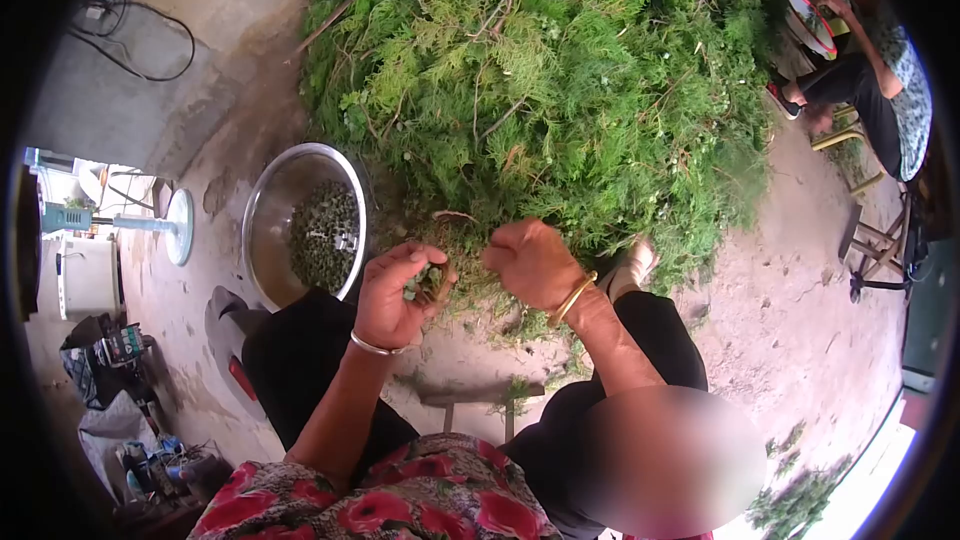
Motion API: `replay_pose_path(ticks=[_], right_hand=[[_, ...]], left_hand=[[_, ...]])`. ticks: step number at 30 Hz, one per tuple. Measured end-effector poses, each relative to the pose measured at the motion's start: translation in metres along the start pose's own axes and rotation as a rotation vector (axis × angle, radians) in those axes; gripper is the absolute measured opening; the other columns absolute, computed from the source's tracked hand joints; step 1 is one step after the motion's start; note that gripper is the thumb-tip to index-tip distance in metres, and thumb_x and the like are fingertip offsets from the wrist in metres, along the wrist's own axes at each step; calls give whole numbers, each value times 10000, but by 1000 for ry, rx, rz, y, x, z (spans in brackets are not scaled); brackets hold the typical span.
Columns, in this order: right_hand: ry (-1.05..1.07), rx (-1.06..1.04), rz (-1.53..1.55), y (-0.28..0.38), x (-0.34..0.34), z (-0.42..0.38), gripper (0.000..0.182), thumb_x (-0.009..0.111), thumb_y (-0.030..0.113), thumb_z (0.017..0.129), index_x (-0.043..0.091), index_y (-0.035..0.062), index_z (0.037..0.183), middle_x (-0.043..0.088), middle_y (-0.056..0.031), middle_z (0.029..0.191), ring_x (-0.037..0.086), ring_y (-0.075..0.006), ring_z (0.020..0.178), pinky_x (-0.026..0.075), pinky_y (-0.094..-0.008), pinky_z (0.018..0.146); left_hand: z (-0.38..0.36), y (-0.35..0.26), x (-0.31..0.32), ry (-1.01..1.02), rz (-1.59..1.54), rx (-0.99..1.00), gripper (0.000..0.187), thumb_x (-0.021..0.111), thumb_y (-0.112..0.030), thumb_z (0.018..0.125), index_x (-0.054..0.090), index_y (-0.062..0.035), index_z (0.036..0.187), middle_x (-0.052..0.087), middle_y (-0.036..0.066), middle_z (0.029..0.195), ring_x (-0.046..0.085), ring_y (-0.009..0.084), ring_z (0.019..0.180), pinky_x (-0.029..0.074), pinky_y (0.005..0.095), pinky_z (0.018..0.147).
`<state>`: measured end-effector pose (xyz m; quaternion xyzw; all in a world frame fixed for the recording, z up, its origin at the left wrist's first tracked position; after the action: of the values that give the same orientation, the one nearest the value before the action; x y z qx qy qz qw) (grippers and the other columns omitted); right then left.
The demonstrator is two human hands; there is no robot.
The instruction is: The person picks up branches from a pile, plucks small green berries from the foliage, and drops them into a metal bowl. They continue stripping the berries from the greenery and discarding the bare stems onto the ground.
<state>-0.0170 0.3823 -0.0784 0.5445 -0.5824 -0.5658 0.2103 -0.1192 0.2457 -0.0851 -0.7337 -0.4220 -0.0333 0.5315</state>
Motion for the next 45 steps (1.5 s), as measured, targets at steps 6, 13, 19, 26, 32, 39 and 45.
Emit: replay_pose_path(ticks=[6,13,19,26,32,39,45], right_hand=[[67,67,285,13,8,-3,131,612,79,850,631,-24,770,589,-35,608,549,-82,543,456,-262,509],[-235,-3,114,0,-21,0,143,655,81,767,582,-30,715,565,-175,615,566,-255,537,449,-354,536],[-339,-24,-33,16,-31,-8,111,635,60,773,583,-32,739,563,-186,620,563,-269,535,442,-364,533],[-342,238,64,22,-45,-16,9,588,-11,799,580,-10,795,566,-140,613,580,-251,532,426,-328,502],[-422,248,-43,19,-56,-23,96,574,-36,799,634,-35,875,600,-28,638,519,-51,538,408,-188,504],[-521,311,-67,14,-67,-32,103,606,-10,791,639,-31,887,609,-37,645,547,-65,553,411,-179,498],[-612,447,38,9,-66,-43,118,636,30,793,634,-37,890,604,-32,644,538,-63,548,402,-175,494]], left_hand=[[3,-7,-29,-106,434,88,157,533,-2,835,635,17,952,644,70,866,567,80,683,445,194,550],[-13,-122,-215,-806,628,98,384,690,-268,763,617,23,1003,638,170,916,638,246,766,517,348,599],[45,-89,-254,-532,1677,316,507,662,-344,776,590,49,1088,633,251,977,613,413,864,481,469,758],[127,133,-249,-128,1569,-224,796,733,-414,664,485,12,1288,547,288,1200,508,383,1164,398,405,989],[161,190,-294,-248,1639,-269,898,730,-427,701,334,-23,1398,202,345,1437,242,468,1330,273,441,1085],[32,353,-174,-393,1490,-360,858,571,-419,853,70,-102,1473,26,317,1482,401,471,1228,377,471,1015],[-4,387,-63,266,1390,-383,283,565,-157,833,500,-42,1083,531,250,952,593,376,861,501,460,719]])
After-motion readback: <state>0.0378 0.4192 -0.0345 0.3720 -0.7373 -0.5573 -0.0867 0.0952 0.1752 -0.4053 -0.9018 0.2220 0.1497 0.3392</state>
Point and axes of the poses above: each hand's wrist, its own z-axis towards the middle knuckle, its own x-axis out of the palm, y = z × x, the point moved 7 cm from there along z, towards the middle knuckle
